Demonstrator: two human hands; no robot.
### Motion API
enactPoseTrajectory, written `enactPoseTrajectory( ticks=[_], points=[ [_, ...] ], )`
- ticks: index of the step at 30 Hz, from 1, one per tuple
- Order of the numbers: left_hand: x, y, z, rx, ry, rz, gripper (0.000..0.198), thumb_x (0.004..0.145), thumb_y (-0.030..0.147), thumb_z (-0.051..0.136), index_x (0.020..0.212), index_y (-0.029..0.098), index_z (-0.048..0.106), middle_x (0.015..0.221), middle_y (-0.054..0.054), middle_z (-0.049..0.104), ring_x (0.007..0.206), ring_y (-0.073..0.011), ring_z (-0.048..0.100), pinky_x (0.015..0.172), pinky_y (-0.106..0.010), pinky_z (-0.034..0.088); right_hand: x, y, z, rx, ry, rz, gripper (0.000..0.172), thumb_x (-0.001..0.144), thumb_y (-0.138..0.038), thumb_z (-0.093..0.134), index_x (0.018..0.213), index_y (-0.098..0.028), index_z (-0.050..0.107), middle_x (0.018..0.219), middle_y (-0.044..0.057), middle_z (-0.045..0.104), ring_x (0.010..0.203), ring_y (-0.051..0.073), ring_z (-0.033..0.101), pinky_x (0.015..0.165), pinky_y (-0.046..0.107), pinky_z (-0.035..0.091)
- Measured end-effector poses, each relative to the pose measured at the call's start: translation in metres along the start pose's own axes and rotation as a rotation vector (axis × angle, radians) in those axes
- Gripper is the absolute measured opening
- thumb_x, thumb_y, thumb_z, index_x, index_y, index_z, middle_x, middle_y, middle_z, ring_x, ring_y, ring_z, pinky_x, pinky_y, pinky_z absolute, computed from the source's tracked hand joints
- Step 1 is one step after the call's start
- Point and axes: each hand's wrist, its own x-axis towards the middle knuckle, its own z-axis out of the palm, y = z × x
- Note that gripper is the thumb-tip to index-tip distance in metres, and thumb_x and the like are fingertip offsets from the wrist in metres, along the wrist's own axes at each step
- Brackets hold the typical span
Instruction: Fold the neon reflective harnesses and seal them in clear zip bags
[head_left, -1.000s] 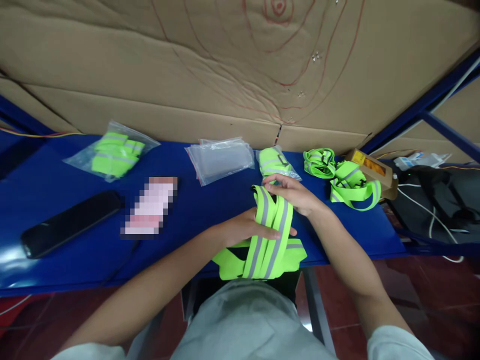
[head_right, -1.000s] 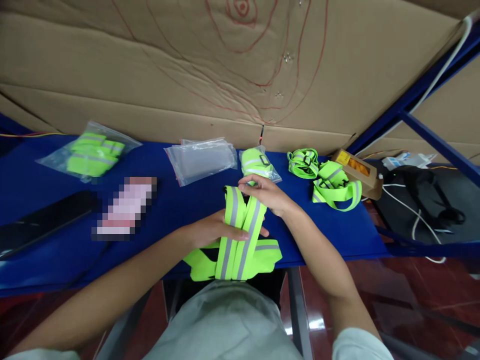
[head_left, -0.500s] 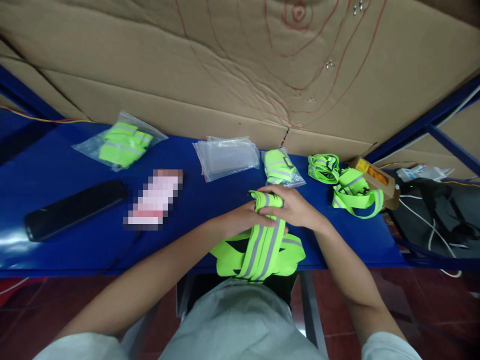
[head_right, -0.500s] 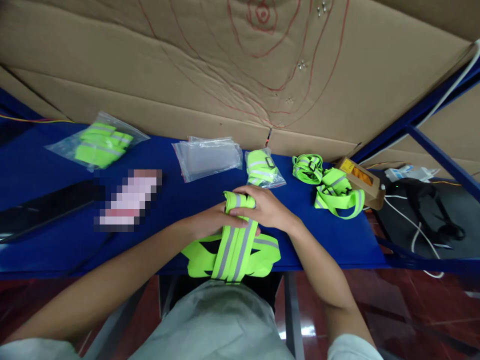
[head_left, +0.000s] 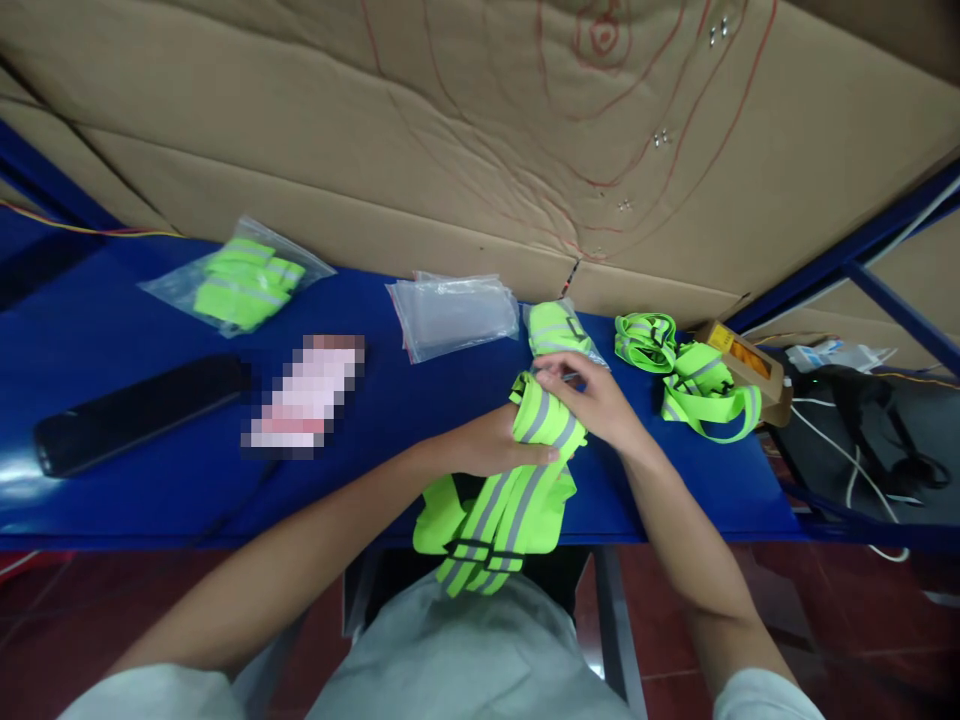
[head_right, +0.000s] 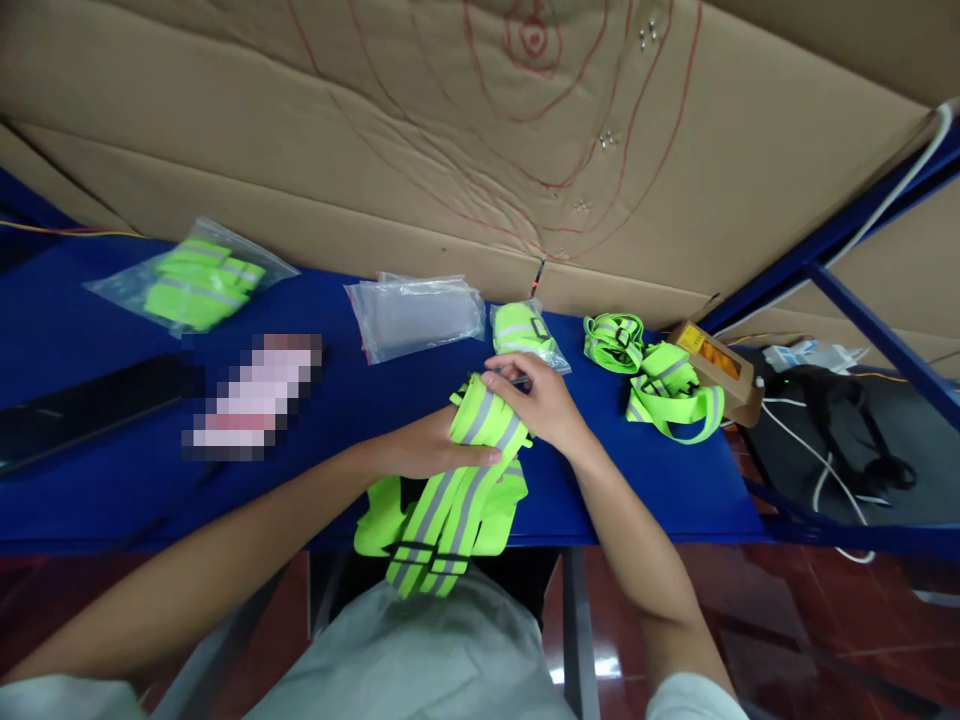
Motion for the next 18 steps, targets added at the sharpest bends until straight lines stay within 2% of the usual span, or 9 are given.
enactPoseTrajectory(
  ticks=[2,4,5,7,8,10,12,14,18],
  points=[
    [0.000,0.002,-0.001,-0.043,-0.025,-0.004,0.033,0.088,0.047,0.075,0.099,0.015,0.076,0.096,-0.009,0.079,0.089,-0.0251,0.075,0.089,-0.039,0.059,-0.002,-0.001,0.000,-0.095,-0.053,-0.105,0.044,0.094,-0.061,0.065,0.108,-0.021,0.075,0.102,0.006,0.076,0.094,0.020,0.069,0.084,0.032,0.055],
    [0.000,0.005,-0.001,-0.100,-0.010,0.004,0.034,0.088,0.047,0.076,0.097,0.014,0.077,0.095,-0.011,0.080,0.087,-0.0251,0.076,0.085,-0.038,0.060,-0.005,-0.004,0.000,-0.115,-0.218,-0.153,0.044,0.099,-0.059,0.059,0.119,-0.022,0.074,0.119,0.008,0.076,0.107,0.023,0.071,0.091,0.036,0.056],
    [0.001,0.005,-0.001,-0.137,0.006,0.010,0.033,0.087,0.045,0.078,0.097,0.014,0.077,0.097,-0.012,0.080,0.089,-0.0257,0.076,0.085,-0.038,0.060,-0.007,-0.006,0.000,-0.129,-0.286,-0.161,0.047,0.097,-0.058,0.063,0.126,-0.023,0.072,0.126,0.008,0.075,0.110,0.024,0.071,0.092,0.037,0.057],
    [0.001,0.006,-0.001,-0.266,0.035,-0.001,0.033,0.081,0.039,0.085,0.100,0.013,0.078,0.102,-0.013,0.081,0.096,-0.0273,0.077,0.089,-0.039,0.060,-0.011,-0.010,0.002,-0.138,-0.325,-0.113,0.058,0.089,-0.057,0.074,0.136,-0.025,0.067,0.125,0.007,0.075,0.100,0.024,0.074,0.083,0.036,0.059],
    [0.001,0.005,-0.001,-0.365,0.033,-0.023,0.036,0.077,0.036,0.088,0.102,0.013,0.078,0.104,-0.013,0.081,0.099,-0.0282,0.077,0.091,-0.040,0.060,-0.012,-0.010,0.002,-0.126,-0.303,-0.071,0.061,0.086,-0.057,0.077,0.137,-0.025,0.066,0.120,0.006,0.076,0.090,0.022,0.074,0.076,0.034,0.059],
    [0.002,0.003,0.001,-0.591,-0.036,-0.097,0.047,0.070,0.034,0.093,0.108,0.013,0.077,0.107,-0.015,0.080,0.103,-0.0300,0.077,0.093,-0.041,0.060,-0.012,-0.010,0.003,-0.094,-0.167,-0.034,0.053,0.089,-0.056,0.076,0.133,-0.027,0.069,0.111,0.004,0.078,0.079,0.019,0.072,0.069,0.032,0.057],
    [0.002,0.002,0.004,-0.730,-0.137,-0.162,0.054,0.069,0.036,0.093,0.115,0.014,0.075,0.109,-0.016,0.080,0.103,-0.0295,0.077,0.092,-0.041,0.060,-0.009,-0.009,0.000,-0.071,0.013,-0.078,0.045,0.089,-0.053,0.076,0.124,-0.025,0.073,0.110,0.004,0.077,0.085,0.019,0.072,0.074,0.032,0.057],
    [0.002,0.001,0.008,-0.705,-0.179,-0.190,0.054,0.075,0.037,0.090,0.122,0.016,0.073,0.103,-0.013,0.080,0.095,-0.0248,0.077,0.085,-0.037,0.061,-0.007,-0.009,-0.004,-0.029,0.105,-0.098,0.041,0.085,-0.053,0.081,0.111,-0.022,0.077,0.105,0.004,0.077,0.089,0.020,0.071,0.078,0.031,0.056],
    [0.001,0.004,0.009,-0.451,-0.126,-0.165,0.040,0.082,0.039,0.086,0.113,0.016,0.075,0.087,-0.006,0.077,0.078,-0.0160,0.072,0.073,-0.027,0.056,-0.005,-0.011,-0.008,0.252,-0.018,0.186,0.046,0.078,-0.063,0.083,0.091,-0.019,0.078,0.083,0.003,0.075,0.072,0.017,0.067,0.065,0.028,0.052]
  ],
)
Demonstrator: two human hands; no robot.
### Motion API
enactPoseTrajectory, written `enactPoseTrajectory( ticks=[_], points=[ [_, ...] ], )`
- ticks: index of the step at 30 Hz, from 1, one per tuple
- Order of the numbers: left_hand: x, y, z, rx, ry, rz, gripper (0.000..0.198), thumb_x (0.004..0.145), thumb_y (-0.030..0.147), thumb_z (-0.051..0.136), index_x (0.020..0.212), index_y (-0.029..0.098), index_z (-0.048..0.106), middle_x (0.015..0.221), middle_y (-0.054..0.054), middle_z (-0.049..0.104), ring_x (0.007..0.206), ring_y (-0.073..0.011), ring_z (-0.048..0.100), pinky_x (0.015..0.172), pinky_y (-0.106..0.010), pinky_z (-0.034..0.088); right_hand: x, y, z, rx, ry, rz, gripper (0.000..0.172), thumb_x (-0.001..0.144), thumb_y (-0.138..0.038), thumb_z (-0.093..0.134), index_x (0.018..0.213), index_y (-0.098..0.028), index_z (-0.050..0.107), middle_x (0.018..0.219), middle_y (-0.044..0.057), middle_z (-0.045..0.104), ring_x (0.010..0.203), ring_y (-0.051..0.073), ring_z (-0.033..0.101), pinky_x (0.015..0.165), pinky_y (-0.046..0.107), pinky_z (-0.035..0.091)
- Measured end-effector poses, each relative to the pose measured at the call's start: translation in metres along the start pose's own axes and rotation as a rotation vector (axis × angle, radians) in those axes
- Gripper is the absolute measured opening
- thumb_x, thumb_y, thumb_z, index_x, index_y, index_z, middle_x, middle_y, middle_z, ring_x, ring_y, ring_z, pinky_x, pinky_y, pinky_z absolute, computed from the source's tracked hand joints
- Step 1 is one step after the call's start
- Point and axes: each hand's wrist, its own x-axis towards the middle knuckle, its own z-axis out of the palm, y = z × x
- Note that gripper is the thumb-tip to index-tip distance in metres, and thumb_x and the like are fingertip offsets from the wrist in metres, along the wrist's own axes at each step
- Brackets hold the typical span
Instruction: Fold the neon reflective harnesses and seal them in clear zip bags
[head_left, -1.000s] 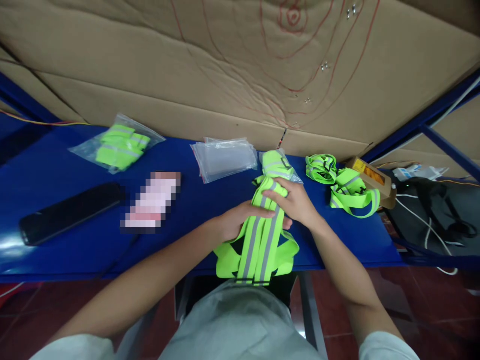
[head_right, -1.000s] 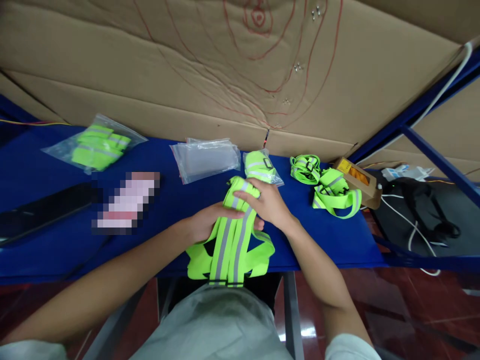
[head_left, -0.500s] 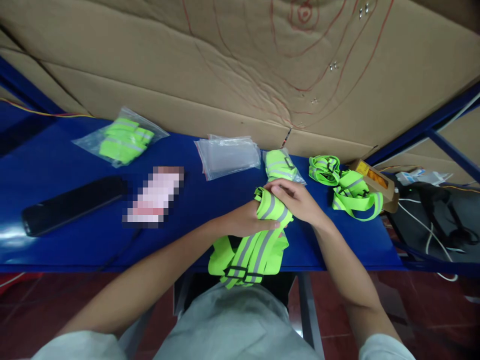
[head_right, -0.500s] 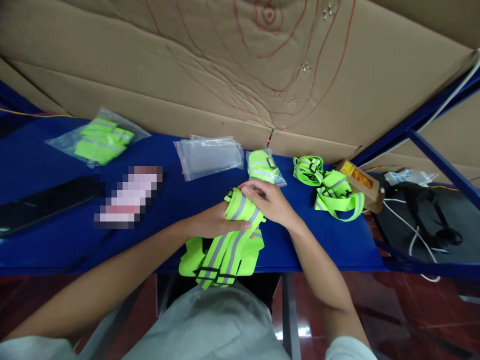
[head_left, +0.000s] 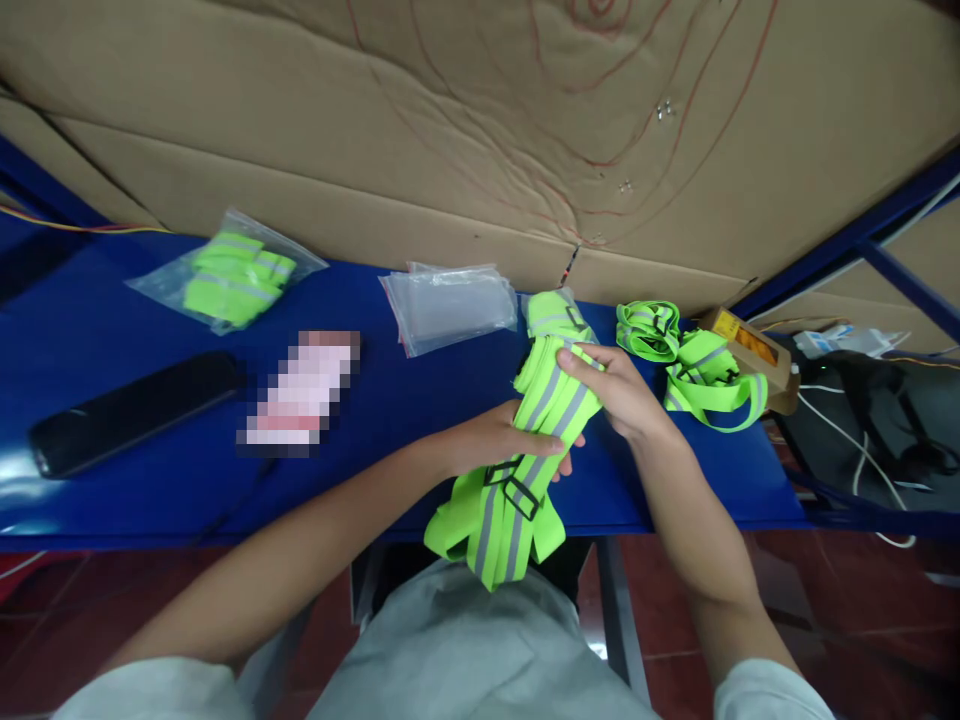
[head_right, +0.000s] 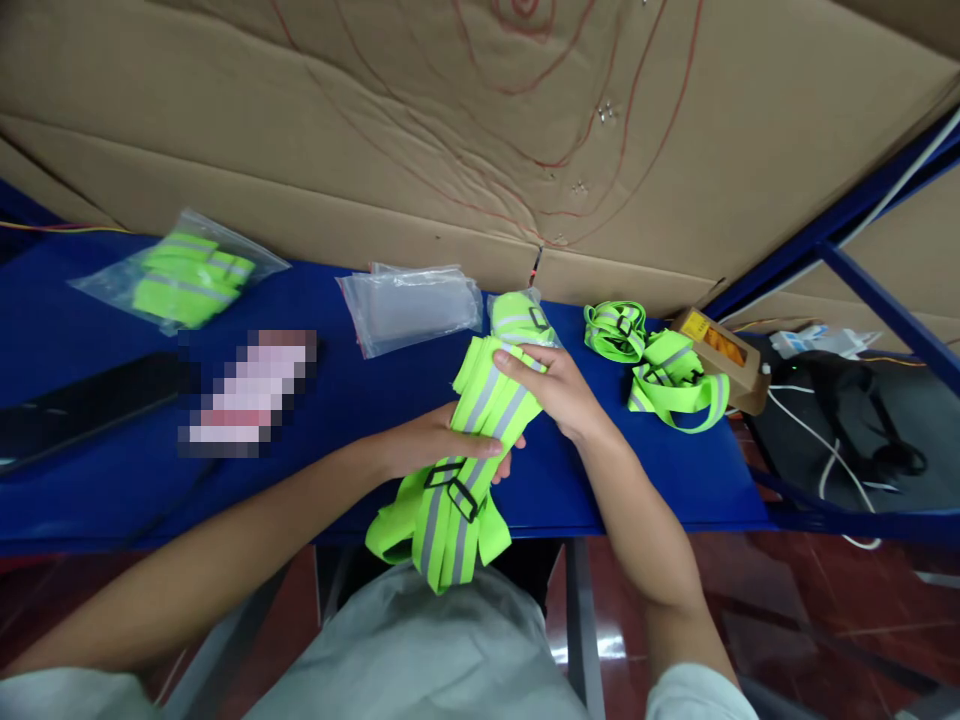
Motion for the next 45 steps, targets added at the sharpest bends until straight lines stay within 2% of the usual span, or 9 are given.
enactPoseTrajectory(
  ticks=[3,8,14,21,27,31,36,41,45],
  points=[
    [-0.003,0.004,-0.001,0.166,-0.044,0.021,0.036,0.085,0.042,0.084,0.109,0.016,0.077,0.092,-0.006,0.078,0.086,-0.0155,0.072,0.078,-0.026,0.056,0.003,0.003,0.003,0.109,-0.092,0.146,0.051,0.081,-0.068,0.078,0.098,-0.020,0.076,0.087,0.005,0.076,0.076,0.018,0.068,0.069,0.029,0.054],
    [-0.006,0.006,-0.006,0.265,-0.047,0.081,0.040,0.088,0.044,0.080,0.116,0.015,0.076,0.097,-0.009,0.080,0.091,-0.0178,0.073,0.083,-0.028,0.056,0.005,0.008,0.001,-0.233,-0.041,-0.231,0.039,0.093,-0.058,0.070,0.107,-0.022,0.073,0.100,0.004,0.076,0.088,0.017,0.069,0.080,0.029,0.055],
    [-0.002,0.003,-0.006,0.191,-0.014,0.123,0.035,0.084,0.042,0.084,0.103,0.013,0.080,0.110,-0.013,0.081,0.103,-0.0230,0.075,0.090,-0.031,0.058,-0.003,0.004,0.004,-0.485,-0.459,-0.292,0.060,0.087,-0.055,0.078,0.135,-0.019,0.066,0.114,0.006,0.077,0.098,0.022,0.072,0.084,0.031,0.056],
    [-0.001,0.003,0.000,-0.268,-0.118,-0.065,0.044,0.074,0.038,0.090,0.108,0.013,0.078,0.105,-0.014,0.080,0.093,-0.0256,0.077,0.082,-0.036,0.061,-0.004,0.000,0.009,-0.366,-0.004,-0.297,0.042,0.085,-0.056,0.079,0.108,-0.021,0.074,0.098,0.003,0.076,0.088,0.020,0.070,0.079,0.031,0.056],
    [-0.004,0.007,-0.003,0.046,0.057,-0.033,0.046,0.069,0.027,0.095,0.110,0.016,0.078,0.096,-0.008,0.080,0.088,-0.0184,0.075,0.083,-0.030,0.059,0.000,0.001,0.009,-0.124,0.023,-0.062,0.049,0.075,-0.062,0.085,0.095,-0.019,0.075,0.092,0.003,0.075,0.079,0.018,0.067,0.070,0.028,0.055],
    [-0.001,0.003,-0.010,0.105,0.087,-0.086,0.043,0.064,0.027,0.096,0.102,0.016,0.079,0.100,-0.009,0.081,0.093,-0.0217,0.076,0.087,-0.034,0.060,-0.002,-0.001,0.006,-0.162,0.140,-0.175,0.044,0.073,-0.056,0.089,0.092,-0.020,0.073,0.087,0.001,0.073,0.077,0.016,0.064,0.071,0.027,0.052],
    [-0.004,0.003,-0.007,0.053,0.000,-0.112,0.039,0.066,0.031,0.096,0.099,0.017,0.079,0.103,-0.008,0.082,0.095,-0.0227,0.077,0.090,-0.037,0.061,0.001,0.001,0.005,0.068,-0.082,0.112,0.049,0.081,-0.065,0.079,0.101,-0.021,0.072,0.090,0.003,0.074,0.075,0.017,0.067,0.069,0.029,0.054],
    [-0.005,0.005,-0.010,0.054,0.012,-0.049,0.037,0.070,0.028,0.094,0.101,0.015,0.079,0.103,-0.010,0.082,0.096,-0.0233,0.078,0.095,-0.038,0.061,0.005,0.007,0.004,-0.316,0.072,-0.294,0.036,0.091,-0.056,0.073,0.103,-0.022,0.074,0.102,0.005,0.075,0.091,0.018,0.069,0.082,0.031,0.056],
    [-0.004,0.005,-0.014,0.038,-0.041,-0.033,0.040,0.074,0.030,0.091,0.109,0.016,0.078,0.114,-0.010,0.081,0.108,-0.0244,0.076,0.100,-0.038,0.058,-0.002,0.002,-0.003,-0.465,-0.192,-0.337,0.044,0.099,-0.056,0.062,0.126,-0.024,0.075,0.129,0.008,0.075,0.119,0.025,0.071,0.104,0.039,0.055]
  ],
)
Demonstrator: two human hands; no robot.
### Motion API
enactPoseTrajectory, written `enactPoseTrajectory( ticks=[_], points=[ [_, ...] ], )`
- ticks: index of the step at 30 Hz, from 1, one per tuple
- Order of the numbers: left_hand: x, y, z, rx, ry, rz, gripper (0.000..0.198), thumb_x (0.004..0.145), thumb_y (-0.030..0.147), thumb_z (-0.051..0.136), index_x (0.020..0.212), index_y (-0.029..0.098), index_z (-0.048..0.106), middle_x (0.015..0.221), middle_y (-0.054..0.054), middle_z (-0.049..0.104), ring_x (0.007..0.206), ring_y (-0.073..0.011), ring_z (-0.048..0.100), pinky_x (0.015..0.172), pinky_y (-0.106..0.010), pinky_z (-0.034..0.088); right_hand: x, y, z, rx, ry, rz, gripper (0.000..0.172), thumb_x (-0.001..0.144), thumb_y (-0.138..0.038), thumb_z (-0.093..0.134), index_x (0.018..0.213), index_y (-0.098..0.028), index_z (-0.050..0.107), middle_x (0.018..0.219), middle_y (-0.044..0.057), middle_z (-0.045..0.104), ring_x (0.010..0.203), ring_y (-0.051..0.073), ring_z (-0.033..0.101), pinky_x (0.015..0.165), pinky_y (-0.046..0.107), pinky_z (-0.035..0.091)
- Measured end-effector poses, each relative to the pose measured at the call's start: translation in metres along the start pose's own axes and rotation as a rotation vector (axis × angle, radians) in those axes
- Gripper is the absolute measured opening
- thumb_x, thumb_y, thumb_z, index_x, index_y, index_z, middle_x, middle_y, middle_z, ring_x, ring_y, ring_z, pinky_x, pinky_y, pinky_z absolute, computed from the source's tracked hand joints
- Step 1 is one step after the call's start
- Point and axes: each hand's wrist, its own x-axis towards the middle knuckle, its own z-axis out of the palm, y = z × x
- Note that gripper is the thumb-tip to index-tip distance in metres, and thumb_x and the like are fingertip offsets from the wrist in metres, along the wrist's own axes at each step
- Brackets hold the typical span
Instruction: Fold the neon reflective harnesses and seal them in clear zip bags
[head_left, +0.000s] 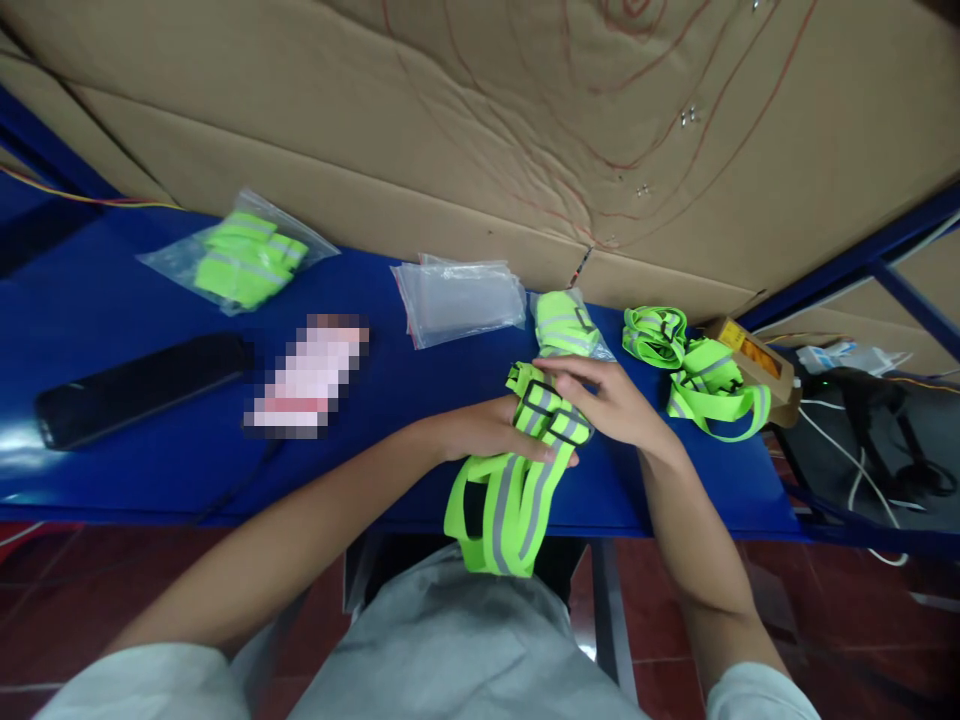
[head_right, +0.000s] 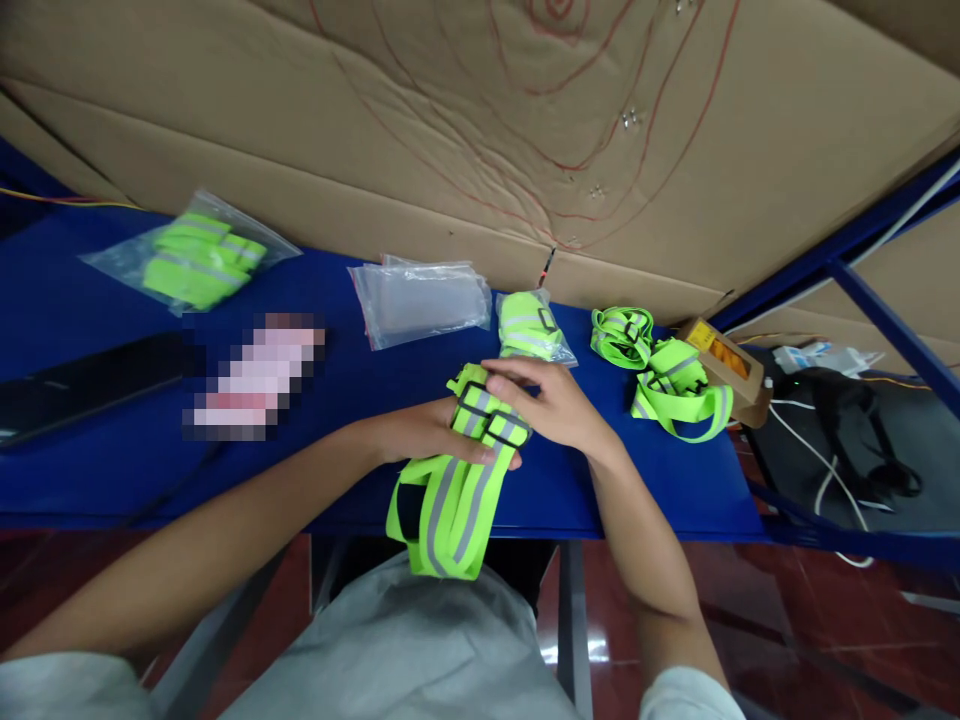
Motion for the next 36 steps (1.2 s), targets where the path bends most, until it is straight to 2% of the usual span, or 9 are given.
enactPoseTrajectory(
  ticks=[4,6,11,17,21,25,27,32,36],
  points=[
    [0.000,-0.002,-0.001,0.174,-0.002,-0.023,0.047,0.067,0.027,0.093,0.111,0.018,0.078,0.119,-0.007,0.079,0.111,-0.0247,0.074,0.096,-0.035,0.058,-0.005,-0.002,-0.002,-0.047,-0.286,-0.001,0.087,0.082,-0.056,0.082,0.157,-0.025,0.050,0.154,0.011,0.059,0.138,0.032,0.061,0.114,0.045,0.052],
    [0.001,-0.004,-0.001,0.176,0.046,-0.024,0.042,0.064,0.025,0.093,0.104,0.019,0.079,0.109,-0.004,0.081,0.102,-0.0224,0.074,0.090,-0.032,0.059,-0.005,0.000,0.002,-0.062,-0.313,0.002,0.088,0.083,-0.050,0.083,0.159,-0.025,0.046,0.154,0.011,0.059,0.138,0.031,0.061,0.113,0.045,0.052],
    [0.005,-0.005,0.009,-0.208,0.127,-0.053,0.046,0.057,0.029,0.098,0.096,0.015,0.079,0.094,-0.008,0.081,0.082,-0.0217,0.075,0.082,-0.033,0.060,0.000,0.001,0.008,0.049,-0.090,0.088,0.067,0.086,-0.044,0.079,0.145,-0.022,0.056,0.140,0.009,0.067,0.128,0.028,0.066,0.108,0.043,0.054],
    [0.010,-0.009,0.027,-0.294,0.101,0.026,0.055,0.059,0.023,0.096,0.110,0.015,0.078,0.113,-0.012,0.080,0.103,-0.0280,0.076,0.095,-0.041,0.060,0.005,-0.002,-0.005,0.219,0.024,0.177,0.056,0.082,-0.045,0.082,0.130,-0.023,0.066,0.128,0.004,0.072,0.116,0.025,0.069,0.103,0.039,0.054],
    [0.012,-0.011,0.026,-0.125,0.147,0.024,0.058,0.064,0.031,0.094,0.115,0.015,0.073,0.113,-0.011,0.078,0.105,-0.0293,0.074,0.098,-0.042,0.056,0.006,0.004,-0.007,0.150,0.008,0.194,0.056,0.081,-0.047,0.083,0.129,-0.024,0.067,0.135,0.005,0.070,0.127,0.027,0.065,0.111,0.042,0.049],
    [0.010,-0.004,0.018,0.364,0.589,0.281,0.066,0.076,0.044,0.088,0.130,0.019,0.061,0.130,-0.011,0.069,0.124,-0.0301,0.064,0.110,-0.042,0.048,0.005,0.007,-0.008,0.044,0.181,0.115,0.058,0.083,-0.048,0.081,0.133,-0.025,0.063,0.137,0.007,0.069,0.128,0.028,0.063,0.114,0.046,0.047],
    [0.008,0.000,0.014,0.540,0.712,0.374,0.063,0.079,0.047,0.086,0.129,0.019,0.059,0.132,-0.011,0.066,0.129,-0.0300,0.060,0.110,-0.041,0.047,0.004,0.006,-0.013,0.066,0.287,0.092,0.057,0.083,-0.051,0.081,0.131,-0.025,0.063,0.137,0.006,0.069,0.127,0.029,0.063,0.113,0.046,0.048],
    [0.005,0.005,0.009,0.388,0.438,0.222,0.060,0.087,0.062,0.074,0.125,0.018,0.060,0.115,-0.009,0.071,0.108,-0.0285,0.069,0.091,-0.038,0.055,0.003,0.007,-0.023,0.109,0.516,0.074,0.058,0.083,-0.053,0.080,0.131,-0.025,0.062,0.134,0.006,0.068,0.124,0.028,0.064,0.113,0.045,0.049],
    [-0.002,0.014,0.007,0.550,0.669,0.410,0.078,0.081,0.056,0.084,0.143,0.021,0.053,0.155,-0.015,0.052,0.142,-0.0340,0.051,0.115,-0.043,0.044,0.003,0.003,-0.014,-0.020,0.419,0.036,0.060,0.085,-0.051,0.079,0.136,-0.026,0.060,0.136,0.007,0.068,0.124,0.028,0.065,0.110,0.044,0.051]
  ],
)
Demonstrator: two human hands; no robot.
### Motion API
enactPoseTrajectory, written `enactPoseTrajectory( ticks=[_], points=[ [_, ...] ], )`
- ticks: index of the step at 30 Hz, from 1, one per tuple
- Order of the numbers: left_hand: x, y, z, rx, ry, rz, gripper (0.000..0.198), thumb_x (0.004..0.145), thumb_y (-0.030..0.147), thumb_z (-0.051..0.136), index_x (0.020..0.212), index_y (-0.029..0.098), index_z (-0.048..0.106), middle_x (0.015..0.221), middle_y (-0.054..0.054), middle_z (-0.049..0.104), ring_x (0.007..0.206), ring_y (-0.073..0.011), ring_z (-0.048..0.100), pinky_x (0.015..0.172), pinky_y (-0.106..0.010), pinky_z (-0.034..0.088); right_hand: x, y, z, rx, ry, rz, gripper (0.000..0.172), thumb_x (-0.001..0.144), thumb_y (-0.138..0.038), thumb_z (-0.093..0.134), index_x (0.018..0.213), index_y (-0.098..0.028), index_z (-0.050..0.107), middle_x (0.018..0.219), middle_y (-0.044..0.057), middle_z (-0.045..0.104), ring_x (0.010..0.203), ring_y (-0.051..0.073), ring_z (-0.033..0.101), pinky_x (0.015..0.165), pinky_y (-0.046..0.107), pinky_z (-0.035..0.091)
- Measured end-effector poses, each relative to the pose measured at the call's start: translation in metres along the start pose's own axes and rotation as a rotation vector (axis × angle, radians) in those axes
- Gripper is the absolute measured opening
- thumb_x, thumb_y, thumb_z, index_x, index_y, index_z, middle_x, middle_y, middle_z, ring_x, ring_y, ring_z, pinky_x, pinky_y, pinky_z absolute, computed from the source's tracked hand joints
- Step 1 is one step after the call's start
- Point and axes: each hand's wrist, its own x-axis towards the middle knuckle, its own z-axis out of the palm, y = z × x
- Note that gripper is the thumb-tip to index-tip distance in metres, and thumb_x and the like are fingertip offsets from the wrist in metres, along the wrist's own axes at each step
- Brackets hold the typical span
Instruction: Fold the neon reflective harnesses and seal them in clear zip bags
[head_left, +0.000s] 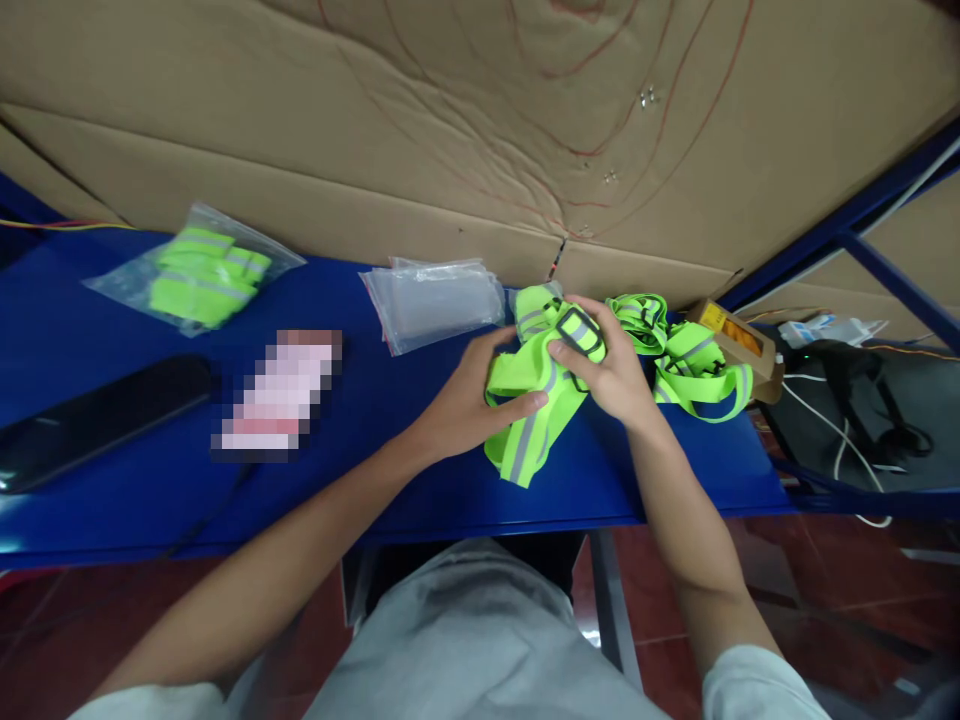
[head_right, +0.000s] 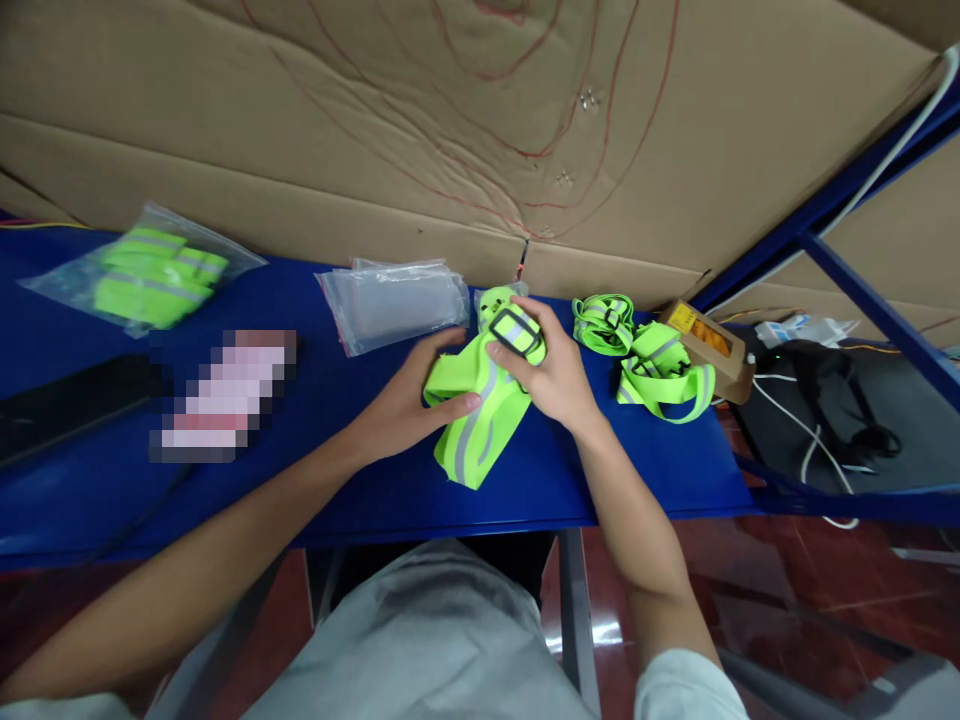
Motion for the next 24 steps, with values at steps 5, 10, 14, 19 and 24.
enactPoseTrajectory(
  ticks=[5,10,14,19,24],
  points=[
    [0.005,0.006,0.001,-0.064,-0.042,0.056,0.096,0.067,0.042,0.096,0.149,0.022,0.050,0.157,-0.014,0.053,0.149,-0.0363,0.046,0.123,-0.046,0.037,-0.012,-0.018,0.013,-0.163,-0.072,-0.210,0.060,0.089,-0.046,0.077,0.142,-0.027,0.059,0.144,0.010,0.062,0.135,0.030,0.058,0.118,0.047,0.046],
    [0.003,-0.009,0.031,-0.526,-0.311,-0.181,0.074,0.063,0.028,0.098,0.129,0.019,0.067,0.132,-0.011,0.071,0.130,-0.0322,0.064,0.108,-0.042,0.053,-0.019,-0.028,0.019,-0.211,-0.087,-0.330,0.065,0.085,-0.043,0.080,0.145,-0.028,0.060,0.142,0.011,0.058,0.136,0.031,0.056,0.118,0.048,0.047],
    [0.000,-0.017,0.036,-0.605,-0.354,-0.309,0.055,0.065,0.024,0.094,0.115,0.017,0.073,0.107,-0.008,0.076,0.097,-0.0221,0.073,0.085,-0.033,0.059,-0.014,-0.022,0.012,-0.172,-0.085,-0.323,0.066,0.084,-0.044,0.083,0.143,-0.026,0.062,0.139,0.011,0.061,0.132,0.030,0.059,0.115,0.048,0.048],
    [0.006,-0.025,0.013,-0.172,-0.455,-0.271,0.040,0.066,0.029,0.091,0.099,0.014,0.075,0.095,-0.005,0.075,0.087,-0.0194,0.070,0.080,-0.031,0.057,-0.005,-0.012,-0.003,0.055,-0.360,-0.042,0.055,0.082,-0.049,0.084,0.129,-0.023,0.071,0.130,0.006,0.072,0.121,0.027,0.066,0.109,0.042,0.051],
    [0.011,-0.032,0.009,-0.187,-0.438,-0.227,0.048,0.064,0.032,0.092,0.105,0.016,0.075,0.101,-0.004,0.077,0.090,-0.0202,0.072,0.084,-0.033,0.058,-0.004,-0.006,0.001,0.444,-0.426,0.338,0.048,0.078,-0.051,0.086,0.115,-0.021,0.078,0.117,0.003,0.078,0.110,0.026,0.072,0.101,0.037,0.055]
  ],
)
